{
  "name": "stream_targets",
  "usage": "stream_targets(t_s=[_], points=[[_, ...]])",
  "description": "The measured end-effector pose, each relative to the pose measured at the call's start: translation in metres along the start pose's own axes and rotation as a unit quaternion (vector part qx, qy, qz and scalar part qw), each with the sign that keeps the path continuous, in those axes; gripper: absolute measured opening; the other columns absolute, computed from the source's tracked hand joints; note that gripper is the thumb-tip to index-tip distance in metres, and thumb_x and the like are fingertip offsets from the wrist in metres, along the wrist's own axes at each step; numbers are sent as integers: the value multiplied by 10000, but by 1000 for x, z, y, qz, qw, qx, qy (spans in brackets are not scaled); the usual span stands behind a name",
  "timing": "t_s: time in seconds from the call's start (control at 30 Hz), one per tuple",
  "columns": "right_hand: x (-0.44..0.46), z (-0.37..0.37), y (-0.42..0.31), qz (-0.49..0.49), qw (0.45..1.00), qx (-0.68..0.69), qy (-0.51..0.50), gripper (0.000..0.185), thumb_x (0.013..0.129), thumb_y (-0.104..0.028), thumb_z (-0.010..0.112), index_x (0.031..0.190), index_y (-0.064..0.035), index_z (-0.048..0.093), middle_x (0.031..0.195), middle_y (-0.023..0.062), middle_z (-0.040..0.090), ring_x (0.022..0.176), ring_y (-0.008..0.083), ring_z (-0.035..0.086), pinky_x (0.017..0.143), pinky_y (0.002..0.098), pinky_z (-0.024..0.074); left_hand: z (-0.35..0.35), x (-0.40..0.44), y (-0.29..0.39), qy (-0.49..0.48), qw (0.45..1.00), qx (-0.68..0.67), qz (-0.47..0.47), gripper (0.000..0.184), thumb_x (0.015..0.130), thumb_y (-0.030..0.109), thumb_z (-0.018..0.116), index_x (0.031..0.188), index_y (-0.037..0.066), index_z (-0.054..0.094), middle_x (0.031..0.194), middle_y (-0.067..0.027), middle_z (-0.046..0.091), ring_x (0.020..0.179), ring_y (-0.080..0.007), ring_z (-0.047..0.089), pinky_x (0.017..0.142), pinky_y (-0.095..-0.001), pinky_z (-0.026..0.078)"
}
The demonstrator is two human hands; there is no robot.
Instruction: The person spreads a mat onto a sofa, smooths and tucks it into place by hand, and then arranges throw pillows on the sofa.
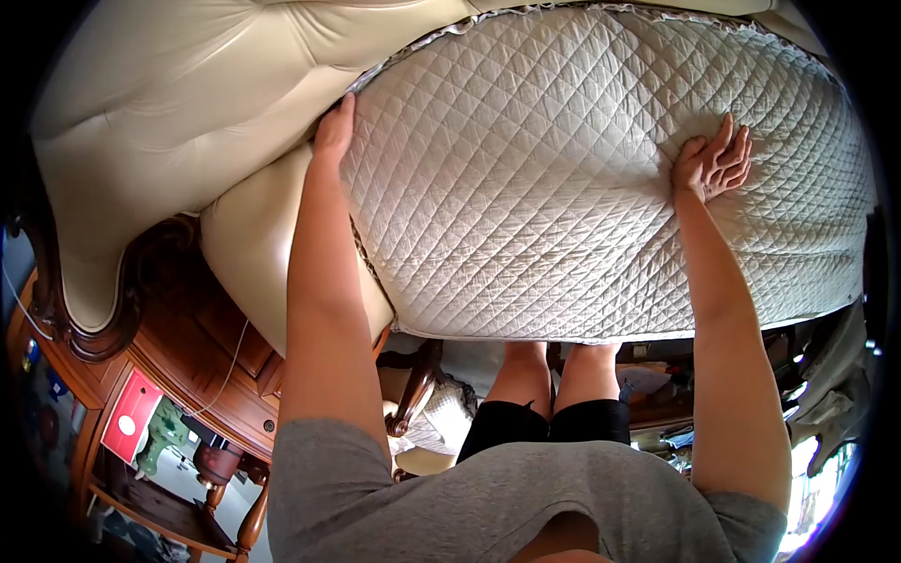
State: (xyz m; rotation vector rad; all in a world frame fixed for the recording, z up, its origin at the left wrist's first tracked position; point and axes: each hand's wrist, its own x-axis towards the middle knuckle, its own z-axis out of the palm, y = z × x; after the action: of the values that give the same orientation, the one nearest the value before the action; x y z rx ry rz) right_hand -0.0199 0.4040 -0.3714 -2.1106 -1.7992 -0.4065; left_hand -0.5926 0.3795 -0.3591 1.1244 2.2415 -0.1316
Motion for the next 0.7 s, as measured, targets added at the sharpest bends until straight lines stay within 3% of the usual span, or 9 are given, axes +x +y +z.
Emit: stream_targets(t_s=[0.13,0.3,0.37,0.43,0.5,0.6,0.7], points=[[0,-1,-1,-3,1000,9,11,542,846,-343,437,1375,-224,453,1420,96,368,1315,305,325,1074,524,218,19,43,-36,3,999,-14,-39,742,920,600,317,1250,-22,554,1305,-281,500,1262,-398,441,1057,-405,326],[0,2,4,-2,1000,9,8,531,835,-321,448,1355,-216,480,1408,109,382,1315,312,335,1078,517,226,16,12,-7,41,995,16,-94,707,923,568,311,1204,-19,587,1231,-297,535,1196,-423,488,1020,-422,367],[1,3,5,11,1000,2,13,533,831,-313,451,1356,-233,481,1412,95,379,1320,301,332,1083,509,227,14,-31,34,126,990,22,-54,635,948,489,306,1151,-26,617,1145,-282,590,1083,-421,566,951,-459,419],[-1,3,6,19,1000,-4,-6,530,827,-308,455,1352,-251,488,1416,72,378,1320,285,335,1086,509,227,31,-55,47,222,974,30,28,525,951,408,360,1194,13,605,1172,-258,596,1116,-410,553,975,-473,398],[-2,2,6,31,999,6,-5,526,827,-312,455,1349,-263,494,1419,54,376,1322,272,334,1093,508,220,60,-73,64,372,899,53,226,461,942,345,415,1283,64,547,1242,-214,571,1171,-387,509,1021,-473,354],[-1,1,7,27,999,16,-23,564,843,-309,456,1402,-246,424,1460,74,325,1356,274,285,1109,494,178,64,-86,120,316,892,90,310,497,933,343,450,1358,85,471,1316,-182,499,1191,-375,463,1052,-466,315],[0,1,8,29,999,-9,-35,535,833,-334,450,1362,-261,477,1448,64,332,1346,266,291,1105,499,204,60,-80,158,299,909,86,277,510,927,348,473,1363,84,462,1335,-177,455,1165,-369,466,1053,-449,317]])
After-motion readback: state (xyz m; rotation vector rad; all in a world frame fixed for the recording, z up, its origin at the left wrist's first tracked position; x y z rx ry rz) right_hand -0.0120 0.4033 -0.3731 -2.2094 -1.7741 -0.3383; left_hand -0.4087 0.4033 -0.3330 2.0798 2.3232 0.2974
